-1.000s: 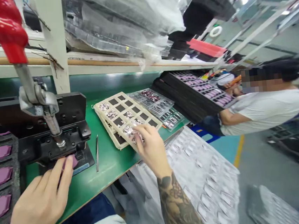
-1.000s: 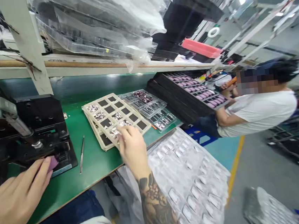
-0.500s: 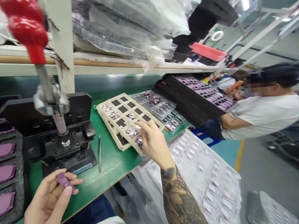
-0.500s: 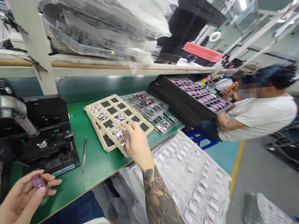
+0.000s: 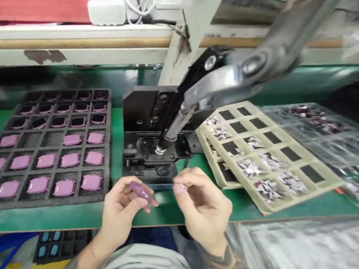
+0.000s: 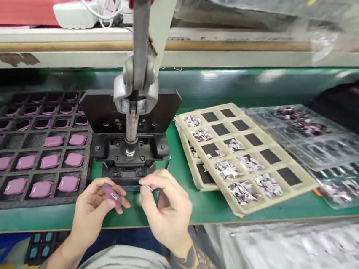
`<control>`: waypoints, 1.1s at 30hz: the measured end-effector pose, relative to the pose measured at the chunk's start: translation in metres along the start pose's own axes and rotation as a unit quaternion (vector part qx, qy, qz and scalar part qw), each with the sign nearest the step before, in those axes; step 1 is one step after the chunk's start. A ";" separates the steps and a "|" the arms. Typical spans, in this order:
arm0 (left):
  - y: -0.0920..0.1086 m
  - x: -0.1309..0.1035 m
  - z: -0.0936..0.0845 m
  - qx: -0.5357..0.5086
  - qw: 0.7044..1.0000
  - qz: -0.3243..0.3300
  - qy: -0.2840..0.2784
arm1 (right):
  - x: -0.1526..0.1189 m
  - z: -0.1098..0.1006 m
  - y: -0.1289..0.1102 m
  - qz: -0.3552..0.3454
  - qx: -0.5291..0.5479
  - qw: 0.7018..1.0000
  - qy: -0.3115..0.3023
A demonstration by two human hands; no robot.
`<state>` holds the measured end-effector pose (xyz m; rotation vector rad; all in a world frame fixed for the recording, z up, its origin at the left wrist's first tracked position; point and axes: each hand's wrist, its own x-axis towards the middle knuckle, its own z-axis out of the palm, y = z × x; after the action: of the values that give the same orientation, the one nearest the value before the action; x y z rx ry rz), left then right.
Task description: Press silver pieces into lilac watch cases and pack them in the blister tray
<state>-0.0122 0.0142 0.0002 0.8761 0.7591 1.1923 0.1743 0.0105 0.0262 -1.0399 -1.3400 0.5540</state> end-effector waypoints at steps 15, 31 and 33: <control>-0.001 -0.005 -0.003 0.097 0.994 -0.016 0.039 | -0.006 -0.011 -0.003 0.051 -0.062 0.983 -0.166; 0.007 -0.012 -0.006 0.175 0.977 0.032 -0.120 | 0.004 -0.028 -0.007 0.103 -0.177 0.947 -0.248; 0.019 -0.012 -0.006 0.138 0.986 0.033 -0.091 | -0.003 -0.046 0.008 0.042 -0.221 0.951 -0.212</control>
<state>-0.0290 0.0061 0.0149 1.2313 0.7605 1.0621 0.2190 -0.0014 0.0224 -1.3984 -1.8627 0.5760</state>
